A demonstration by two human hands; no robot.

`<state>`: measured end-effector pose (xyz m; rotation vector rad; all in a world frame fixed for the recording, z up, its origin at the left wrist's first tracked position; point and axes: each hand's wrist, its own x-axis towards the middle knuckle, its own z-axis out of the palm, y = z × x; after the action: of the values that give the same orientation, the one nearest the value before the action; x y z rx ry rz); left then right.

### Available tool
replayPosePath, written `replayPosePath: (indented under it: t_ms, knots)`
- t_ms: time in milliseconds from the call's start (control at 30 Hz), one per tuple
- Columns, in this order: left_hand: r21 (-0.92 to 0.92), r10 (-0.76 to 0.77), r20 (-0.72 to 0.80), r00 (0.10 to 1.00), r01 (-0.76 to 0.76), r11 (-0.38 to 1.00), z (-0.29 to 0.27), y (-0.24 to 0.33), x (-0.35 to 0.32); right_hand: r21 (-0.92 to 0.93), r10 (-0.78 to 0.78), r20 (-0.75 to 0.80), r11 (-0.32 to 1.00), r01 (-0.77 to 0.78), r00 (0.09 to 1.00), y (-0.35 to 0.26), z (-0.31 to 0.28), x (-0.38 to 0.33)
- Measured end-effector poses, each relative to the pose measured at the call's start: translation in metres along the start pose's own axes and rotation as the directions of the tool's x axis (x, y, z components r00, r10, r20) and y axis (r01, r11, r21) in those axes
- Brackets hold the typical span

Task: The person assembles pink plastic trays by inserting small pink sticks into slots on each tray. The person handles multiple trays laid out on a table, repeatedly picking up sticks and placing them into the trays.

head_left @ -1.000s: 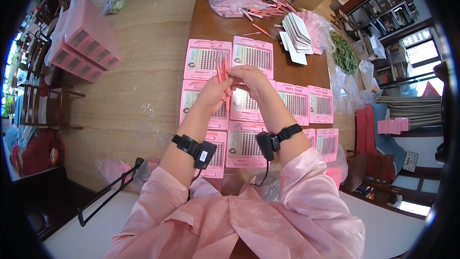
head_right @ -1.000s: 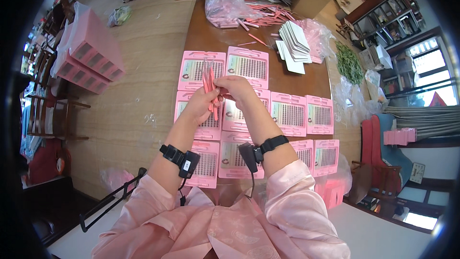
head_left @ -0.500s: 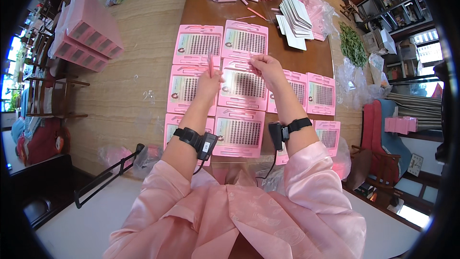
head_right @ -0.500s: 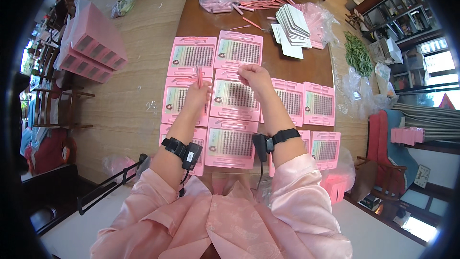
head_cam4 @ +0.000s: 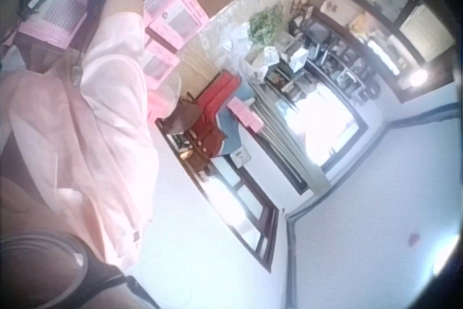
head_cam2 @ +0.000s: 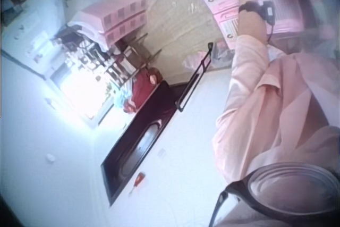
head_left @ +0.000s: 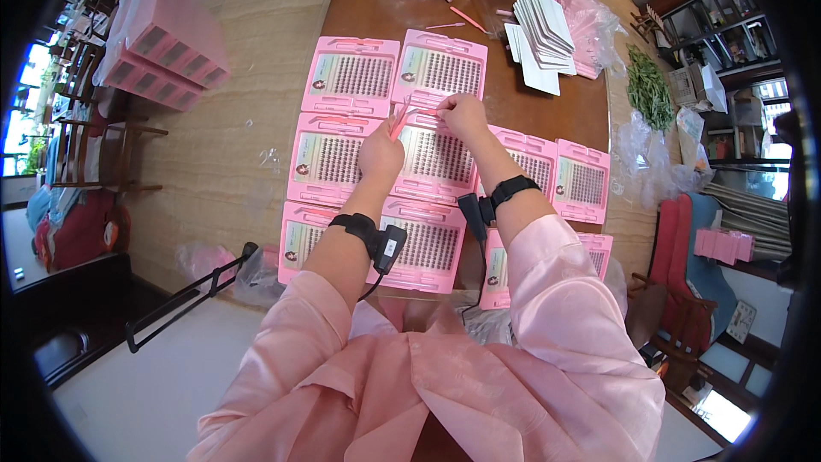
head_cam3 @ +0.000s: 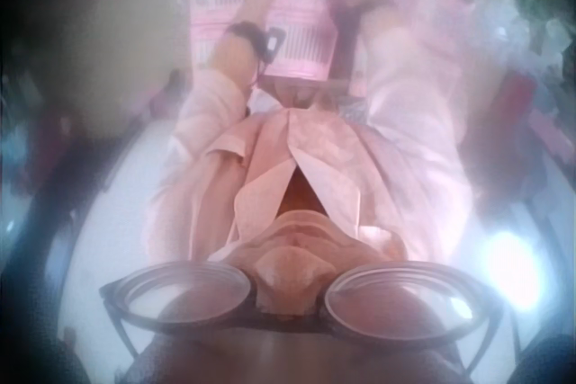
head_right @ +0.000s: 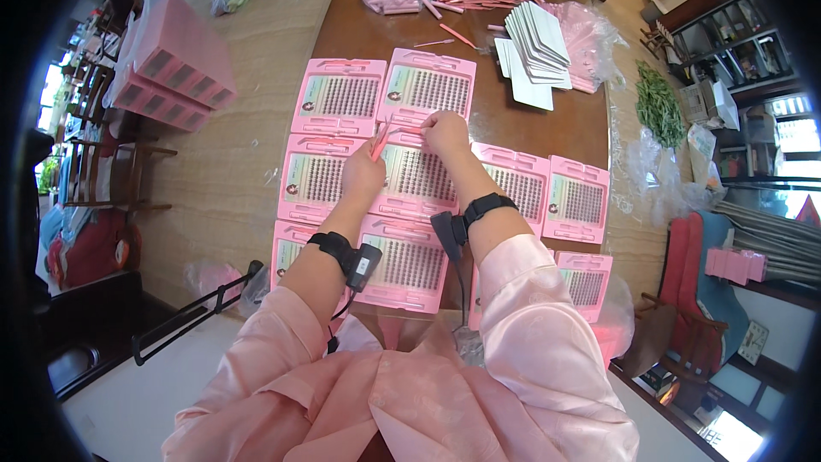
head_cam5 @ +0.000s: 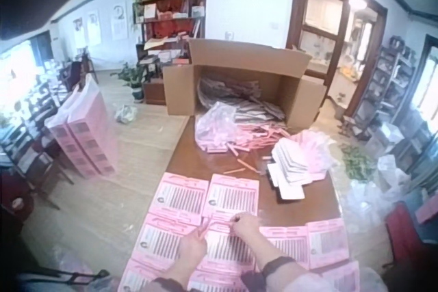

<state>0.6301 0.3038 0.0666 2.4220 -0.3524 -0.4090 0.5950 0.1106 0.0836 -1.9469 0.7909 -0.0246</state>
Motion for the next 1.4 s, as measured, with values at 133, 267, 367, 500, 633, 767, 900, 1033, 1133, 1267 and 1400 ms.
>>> replayPosePath:
  t_ms: [133,267,367,500,633,767,900,1033,1133,1267,1400]
  knots:
    - [0.03,-0.018,0.01,1.0,0.017,0.999,0.0,0.002,0.001,-0.085,0.155,0.094,0.985,-0.147,0.983,0.007,0.001,0.013]
    - [0.012,-0.016,0.012,1.0,0.016,1.0,-0.006,0.006,-0.001,-0.485,0.079,0.027,0.873,-0.056,0.997,-0.004,0.005,0.022]
    - [-0.023,0.002,0.004,1.0,-0.002,1.0,-0.008,0.005,-0.002,-0.65,0.193,-0.001,0.745,-0.148,0.981,-0.021,0.003,0.029]
    - [-0.038,0.007,0.011,1.0,-0.007,0.999,-0.006,0.0,0.0,-0.712,0.367,-0.014,0.649,-0.267,0.93,-0.033,-0.01,0.039]
    - [-0.07,0.017,0.025,1.0,-0.015,0.997,-0.007,-0.002,0.002,-0.737,0.363,0.121,0.657,-0.162,0.924,-0.028,-0.02,0.048]
    - [-0.587,-0.151,0.326,0.933,0.325,0.741,-0.025,0.002,0.014,-0.657,0.271,0.21,0.751,-0.07,0.939,-0.025,-0.022,0.045]
    - [-0.838,0.121,0.545,0.829,0.541,0.067,-0.027,0.021,0.025,0.023,0.083,0.413,0.995,-0.101,0.907,-0.039,-0.004,0.032]
    - [-0.846,0.212,0.529,0.822,0.529,0.062,-0.024,0.035,0.046,0.333,0.117,0.651,0.844,-0.42,0.75,-0.059,0.0,0.035]
    - [-0.86,0.278,0.496,0.823,0.511,0.023,-0.021,0.042,0.057,0.439,0.085,0.63,0.78,-0.445,0.772,-0.062,-0.01,0.037]
    - [-0.879,0.253,0.407,0.878,0.452,-0.154,-0.016,0.055,0.074,0.466,0.058,0.289,0.864,-0.193,0.956,-0.064,-0.016,0.037]
    - [-0.952,0.093,0.262,0.961,0.272,-0.136,-0.015,0.073,0.09,0.215,0.119,0.365,0.954,-0.209,0.923,-0.065,-0.016,0.033]
